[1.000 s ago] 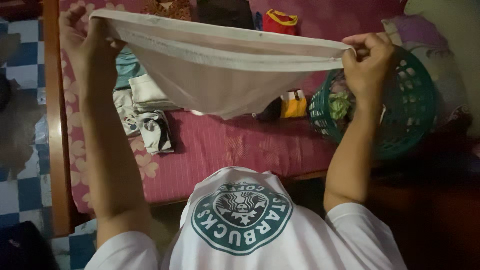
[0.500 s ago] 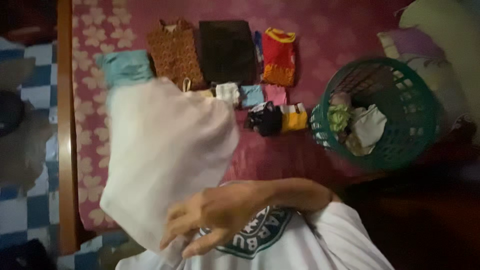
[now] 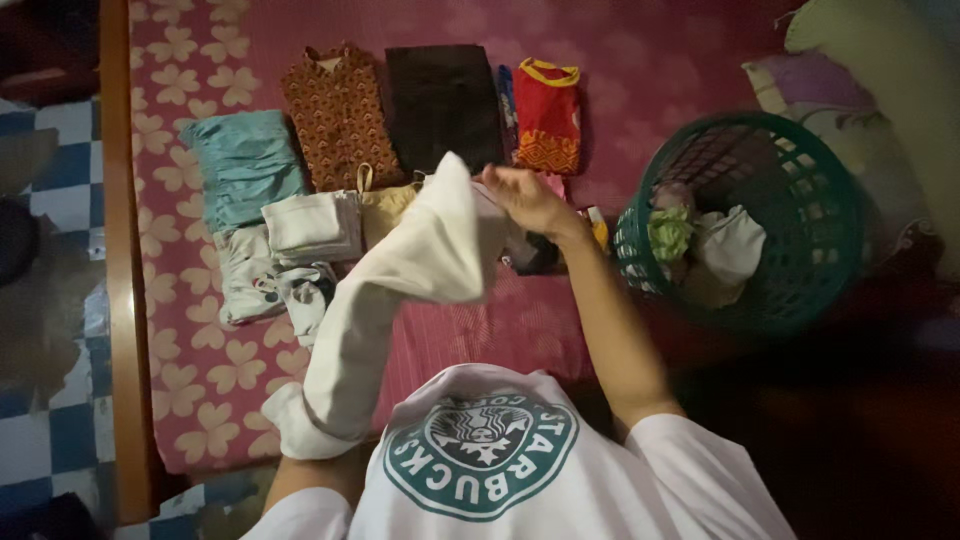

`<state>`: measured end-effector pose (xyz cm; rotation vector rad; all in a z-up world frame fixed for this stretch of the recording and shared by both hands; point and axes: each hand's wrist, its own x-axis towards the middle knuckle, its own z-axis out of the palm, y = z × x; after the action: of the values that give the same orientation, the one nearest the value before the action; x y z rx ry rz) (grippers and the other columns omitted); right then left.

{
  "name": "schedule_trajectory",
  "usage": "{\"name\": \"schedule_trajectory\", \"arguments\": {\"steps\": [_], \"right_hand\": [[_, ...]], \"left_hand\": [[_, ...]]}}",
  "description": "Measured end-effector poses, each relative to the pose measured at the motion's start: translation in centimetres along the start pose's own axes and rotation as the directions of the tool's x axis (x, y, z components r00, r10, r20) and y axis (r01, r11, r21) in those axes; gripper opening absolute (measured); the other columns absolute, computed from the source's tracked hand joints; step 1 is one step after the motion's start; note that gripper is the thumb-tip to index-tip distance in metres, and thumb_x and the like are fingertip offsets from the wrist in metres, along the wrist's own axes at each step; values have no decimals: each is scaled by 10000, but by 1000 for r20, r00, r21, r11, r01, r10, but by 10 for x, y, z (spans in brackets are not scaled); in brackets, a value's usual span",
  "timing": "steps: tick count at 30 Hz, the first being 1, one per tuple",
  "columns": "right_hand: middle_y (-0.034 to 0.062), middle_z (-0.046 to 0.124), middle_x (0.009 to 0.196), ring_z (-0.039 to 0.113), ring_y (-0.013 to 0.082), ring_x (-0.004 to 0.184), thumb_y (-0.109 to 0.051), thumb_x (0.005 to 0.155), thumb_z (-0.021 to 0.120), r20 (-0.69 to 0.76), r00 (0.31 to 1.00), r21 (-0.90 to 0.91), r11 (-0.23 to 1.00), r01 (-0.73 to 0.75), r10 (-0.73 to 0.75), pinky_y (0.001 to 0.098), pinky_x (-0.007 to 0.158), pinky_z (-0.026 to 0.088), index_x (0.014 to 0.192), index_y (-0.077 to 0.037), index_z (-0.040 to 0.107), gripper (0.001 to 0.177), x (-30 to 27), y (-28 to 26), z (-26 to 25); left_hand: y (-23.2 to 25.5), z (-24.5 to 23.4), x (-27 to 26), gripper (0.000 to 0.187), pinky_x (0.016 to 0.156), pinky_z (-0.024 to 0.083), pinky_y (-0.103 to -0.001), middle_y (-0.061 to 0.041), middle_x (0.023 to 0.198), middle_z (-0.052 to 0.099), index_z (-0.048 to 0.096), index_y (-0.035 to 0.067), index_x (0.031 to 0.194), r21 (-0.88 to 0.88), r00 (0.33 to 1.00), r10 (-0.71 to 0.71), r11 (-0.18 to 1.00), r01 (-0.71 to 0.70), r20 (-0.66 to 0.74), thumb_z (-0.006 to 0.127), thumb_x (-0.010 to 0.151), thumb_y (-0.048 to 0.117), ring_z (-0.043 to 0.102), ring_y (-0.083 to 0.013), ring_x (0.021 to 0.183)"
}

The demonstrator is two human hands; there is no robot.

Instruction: The person takes clothes from a green laundry basket and folds them on a bed, arranging folded items in piles by type. They fold small garments, a dark bra, white shirts and other clothing pieces, smoothing and stacking each folded item on the bed.

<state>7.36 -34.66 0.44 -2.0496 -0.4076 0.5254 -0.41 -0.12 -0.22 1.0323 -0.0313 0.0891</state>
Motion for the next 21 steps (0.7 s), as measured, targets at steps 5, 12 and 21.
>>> {"name": "schedule_trajectory", "arguments": {"steps": [5, 12, 21], "right_hand": [[49, 729, 1064, 665, 93, 932, -486, 943, 685, 20, 983, 250, 952, 174, -185, 273, 810, 554, 1205, -42, 683, 516, -10, 3, 9], [68, 746, 1035, 708, 142, 881, -288, 862, 795, -203, 978, 624, 776, 93, 47, 303, 815, 589, 1183, -92, 653, 403, -28, -12, -15], [44, 653, 1230, 647, 145, 1121, -366, 746, 883, 50, 974, 281, 939, 200, -223, 321, 946, 554, 1330, -56, 529, 750, -42, -19, -13]], "left_hand": [[-12, 0, -20, 484, 909, 615, -411, -139, 1269, 649, 523, 22, 1379, -55, 999, -52, 997, 52, 5, 648, 1037, 341, 674, -255, 1127], [-29, 4, -55, 538, 920, 603, -425, -146, 1278, 650, 538, 22, 1380, -112, 987, -157, 981, 161, 45, 650, 1010, 397, 666, -265, 1142], [-40, 3, -83, 611, 933, 589, -444, -154, 1290, 652, 557, 23, 1381, -162, 963, -253, 950, 266, 95, 651, 975, 469, 657, -278, 1161]]}}
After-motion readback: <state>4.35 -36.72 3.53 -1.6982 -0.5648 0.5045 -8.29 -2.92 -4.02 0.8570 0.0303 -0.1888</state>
